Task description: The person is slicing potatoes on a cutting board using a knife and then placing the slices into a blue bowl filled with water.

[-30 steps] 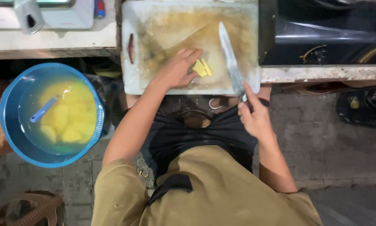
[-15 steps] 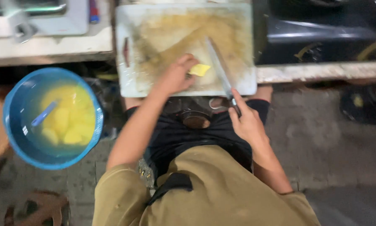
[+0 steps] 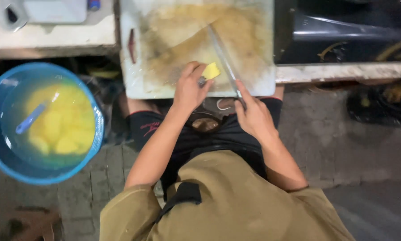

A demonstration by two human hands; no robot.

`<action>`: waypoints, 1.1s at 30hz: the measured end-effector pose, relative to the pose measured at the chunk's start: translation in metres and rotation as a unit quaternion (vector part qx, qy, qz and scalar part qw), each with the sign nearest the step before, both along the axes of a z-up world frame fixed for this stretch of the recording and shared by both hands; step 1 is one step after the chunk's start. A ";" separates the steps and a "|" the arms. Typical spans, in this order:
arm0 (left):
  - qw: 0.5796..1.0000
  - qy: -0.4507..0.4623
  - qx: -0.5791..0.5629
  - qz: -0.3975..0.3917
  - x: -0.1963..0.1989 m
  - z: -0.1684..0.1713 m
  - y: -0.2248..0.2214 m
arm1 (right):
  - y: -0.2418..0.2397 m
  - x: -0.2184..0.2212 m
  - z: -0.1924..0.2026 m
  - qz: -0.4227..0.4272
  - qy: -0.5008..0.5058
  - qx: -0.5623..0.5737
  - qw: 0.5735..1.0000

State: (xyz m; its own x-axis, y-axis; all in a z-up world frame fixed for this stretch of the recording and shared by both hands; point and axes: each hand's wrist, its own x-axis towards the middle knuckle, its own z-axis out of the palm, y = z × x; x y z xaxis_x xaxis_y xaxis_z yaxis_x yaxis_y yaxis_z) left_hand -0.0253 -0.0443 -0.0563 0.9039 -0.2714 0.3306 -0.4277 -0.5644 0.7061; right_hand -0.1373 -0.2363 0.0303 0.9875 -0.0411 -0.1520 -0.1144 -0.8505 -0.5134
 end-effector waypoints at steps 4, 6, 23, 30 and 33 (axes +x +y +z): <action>1.000 0.009 -0.001 -0.028 -0.004 0.019 0.005 | 0.019 0.023 0.018 -0.038 0.021 0.092 0.995; 0.999 0.015 -0.022 -0.045 -0.001 0.026 0.012 | 0.025 0.035 0.032 -0.005 0.026 0.076 0.997; 0.984 -0.055 -0.050 -0.163 0.020 -0.020 0.021 | 0.049 0.050 0.032 0.034 0.053 -0.014 0.998; 0.984 -0.061 -0.006 -0.165 0.018 -0.009 0.012 | 0.031 0.052 0.079 0.052 0.116 -0.038 0.991; 0.987 -0.073 -0.008 -0.146 0.017 -0.014 0.010 | 0.038 0.038 0.062 0.030 0.109 -0.029 0.993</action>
State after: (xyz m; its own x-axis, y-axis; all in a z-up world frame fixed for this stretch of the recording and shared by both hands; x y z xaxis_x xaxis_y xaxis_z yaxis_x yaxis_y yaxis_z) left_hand -0.0085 -0.0344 -0.0702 0.7304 -0.5076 0.4571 -0.6681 -0.3916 0.6327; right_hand -0.0997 -0.1984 0.0921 0.9326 0.0014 -0.3610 -0.1658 -0.8867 -0.4317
